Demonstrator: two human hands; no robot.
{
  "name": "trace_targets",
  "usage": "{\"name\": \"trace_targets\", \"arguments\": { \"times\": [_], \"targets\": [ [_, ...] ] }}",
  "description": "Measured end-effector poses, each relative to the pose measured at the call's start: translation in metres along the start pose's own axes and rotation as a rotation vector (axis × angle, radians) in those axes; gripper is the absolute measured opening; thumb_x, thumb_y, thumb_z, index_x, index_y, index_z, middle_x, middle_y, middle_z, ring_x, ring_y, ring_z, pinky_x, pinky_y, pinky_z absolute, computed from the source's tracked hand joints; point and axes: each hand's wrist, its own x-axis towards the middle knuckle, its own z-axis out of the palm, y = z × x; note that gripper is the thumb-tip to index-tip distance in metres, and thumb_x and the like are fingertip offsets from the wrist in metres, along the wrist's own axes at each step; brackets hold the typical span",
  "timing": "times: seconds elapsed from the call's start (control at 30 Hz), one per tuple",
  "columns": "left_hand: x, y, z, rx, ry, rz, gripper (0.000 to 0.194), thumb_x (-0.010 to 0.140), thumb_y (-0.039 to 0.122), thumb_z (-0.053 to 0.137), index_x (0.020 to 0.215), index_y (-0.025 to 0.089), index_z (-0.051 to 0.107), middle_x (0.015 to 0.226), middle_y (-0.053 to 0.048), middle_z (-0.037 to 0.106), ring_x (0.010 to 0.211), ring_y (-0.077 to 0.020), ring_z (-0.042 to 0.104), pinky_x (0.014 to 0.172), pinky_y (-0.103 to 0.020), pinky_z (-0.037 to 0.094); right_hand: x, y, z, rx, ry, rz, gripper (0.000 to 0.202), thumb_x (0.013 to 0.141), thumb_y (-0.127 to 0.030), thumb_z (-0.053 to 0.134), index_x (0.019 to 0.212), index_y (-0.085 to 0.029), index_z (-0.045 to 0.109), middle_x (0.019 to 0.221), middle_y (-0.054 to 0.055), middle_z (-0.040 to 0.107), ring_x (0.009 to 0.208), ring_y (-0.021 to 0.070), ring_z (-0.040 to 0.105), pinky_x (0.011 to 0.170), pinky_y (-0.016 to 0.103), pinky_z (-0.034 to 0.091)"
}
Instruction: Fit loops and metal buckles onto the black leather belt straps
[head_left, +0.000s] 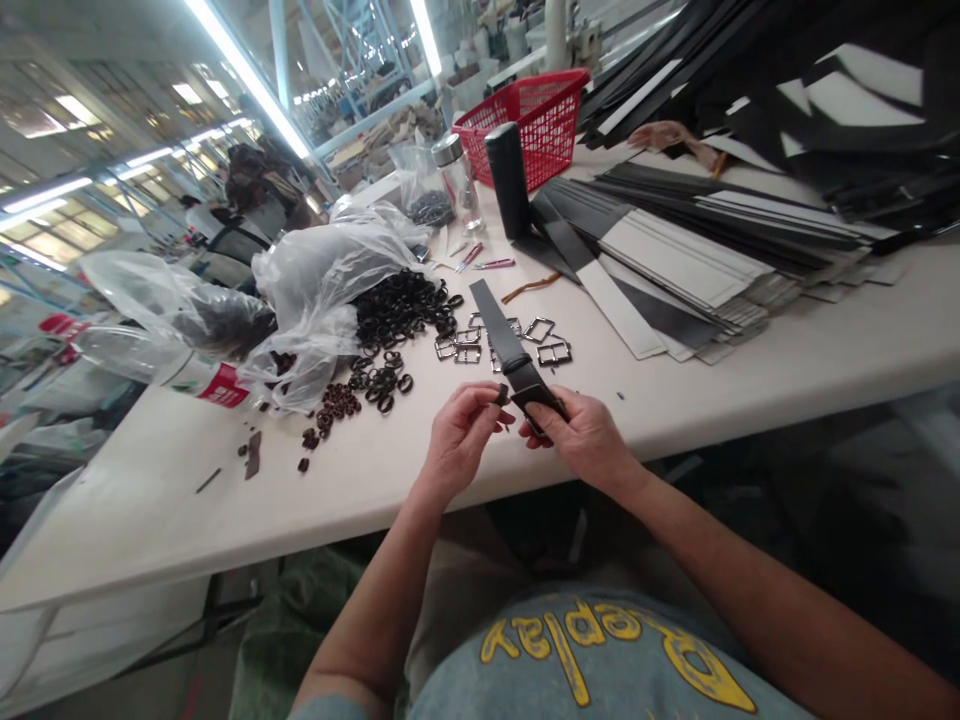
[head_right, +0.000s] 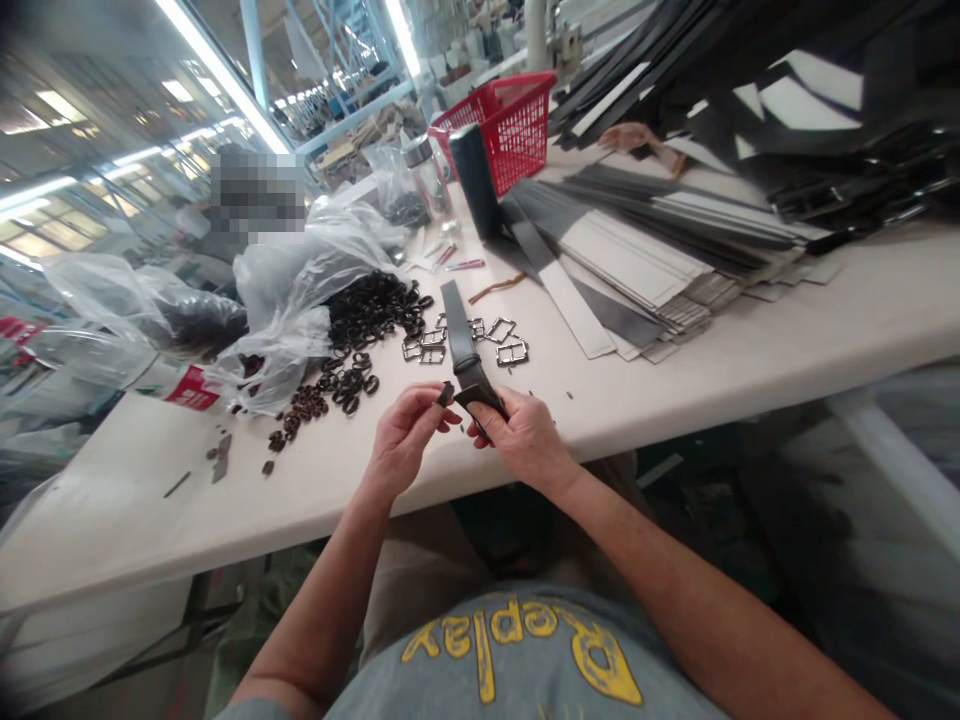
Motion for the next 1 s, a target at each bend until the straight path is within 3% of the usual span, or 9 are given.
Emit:
{"name": "trace_targets", "arguments": {
  "times": [0.13, 0.27, 0.4, 0.5, 0.63, 0.73, 0.8, 1.0],
  "targets": [
    [-0.001, 0.001, 0.003, 0.003, -0.102, 0.036, 0.019, 0.089, 0.036, 0.067, 0.087, 0.017, 0.066, 0.100, -0.005, 0.063, 0.078, -0.0128, 0.066, 0.071, -0.026, 0.054, 0.002, 0.000, -0.001, 0.064, 0.040, 0.015, 0.044, 0.085, -0.060, 0.063, 0.085, -0.017, 0.062, 0.066, 0.003, 0.069, 0.052, 0.0145, 0.066, 0.048, 0.023, 0.052],
    [-0.001, 0.002, 0.005, -0.151, -0.170, -0.067, 0.024, 0.078, 0.032, 0.079, 0.090, 0.018, 0.064, 0.086, -0.003, 0.070, 0.081, -0.0155, 0.067, 0.078, -0.029, 0.055, 0.004, -0.001, -0.002, 0.065, 0.027, 0.014, 0.042, 0.084, -0.059, 0.063, 0.082, -0.017, 0.061, 0.066, 0.002, 0.068, 0.051, 0.0136, 0.065, 0.047, 0.023, 0.052],
    [0.001, 0.001, 0.004, -0.199, -0.103, -0.129, 0.031, 0.069, 0.030, 0.086, 0.086, 0.018, 0.062, 0.081, -0.001, 0.071, 0.070, -0.0122, 0.067, 0.068, -0.025, 0.055, 0.002, 0.000, -0.002, 0.009, -0.046, 0.002, 0.037, 0.087, -0.054, 0.060, 0.084, -0.017, 0.062, 0.068, 0.003, 0.068, 0.053, 0.0140, 0.065, 0.051, 0.025, 0.054],
    [0.003, 0.000, 0.000, -0.138, -0.012, -0.125, 0.028, 0.072, 0.036, 0.083, 0.082, 0.017, 0.065, 0.076, -0.001, 0.071, 0.059, -0.0099, 0.063, 0.057, -0.022, 0.052, 0.001, 0.000, -0.003, -0.024, -0.094, 0.012, 0.036, 0.089, -0.051, 0.058, 0.093, -0.016, 0.064, 0.070, 0.003, 0.070, 0.055, 0.0148, 0.067, 0.054, 0.025, 0.055],
    [0.006, -0.001, -0.002, -0.016, 0.086, -0.027, 0.022, 0.081, 0.039, 0.074, 0.089, 0.019, 0.072, 0.076, -0.002, 0.069, 0.061, -0.0106, 0.061, 0.055, -0.022, 0.048, 0.000, -0.002, -0.004, -0.099, -0.132, -0.010, 0.032, 0.090, -0.047, 0.056, 0.092, -0.016, 0.065, 0.069, 0.003, 0.071, 0.054, 0.0140, 0.066, 0.053, 0.024, 0.052],
    [0.009, -0.003, 0.002, 0.110, 0.106, 0.085, 0.015, 0.085, 0.034, 0.070, 0.088, 0.021, 0.076, 0.086, -0.003, 0.067, 0.068, -0.0108, 0.059, 0.056, -0.022, 0.047, -0.001, -0.004, -0.004, -0.198, -0.165, -0.057, 0.025, 0.090, -0.041, 0.056, 0.087, -0.018, 0.064, 0.068, 0.002, 0.071, 0.055, 0.0136, 0.066, 0.055, 0.024, 0.051],
    [0.011, -0.006, 0.005, 0.163, 0.116, 0.109, 0.012, 0.085, 0.030, 0.069, 0.087, 0.022, 0.077, 0.082, -0.002, 0.065, 0.069, -0.0108, 0.057, 0.058, -0.022, 0.046, -0.001, -0.005, -0.003, -0.237, -0.175, -0.073, 0.022, 0.090, -0.038, 0.056, 0.084, -0.018, 0.063, 0.067, 0.001, 0.071, 0.055, 0.0132, 0.066, 0.056, 0.023, 0.051],
    [0.016, -0.008, 0.015, 0.007, 0.205, 0.003, 0.016, 0.074, 0.034, 0.079, 0.077, 0.019, 0.074, 0.065, 0.001, 0.065, 0.058, -0.0094, 0.054, 0.054, -0.021, 0.046, 0.000, -0.004, -0.002, -0.196, -0.184, -0.031, 0.023, 0.091, -0.039, 0.055, 0.083, -0.018, 0.063, 0.065, 0.000, 0.069, 0.051, 0.0127, 0.064, 0.052, 0.022, 0.051]
  ]
}}
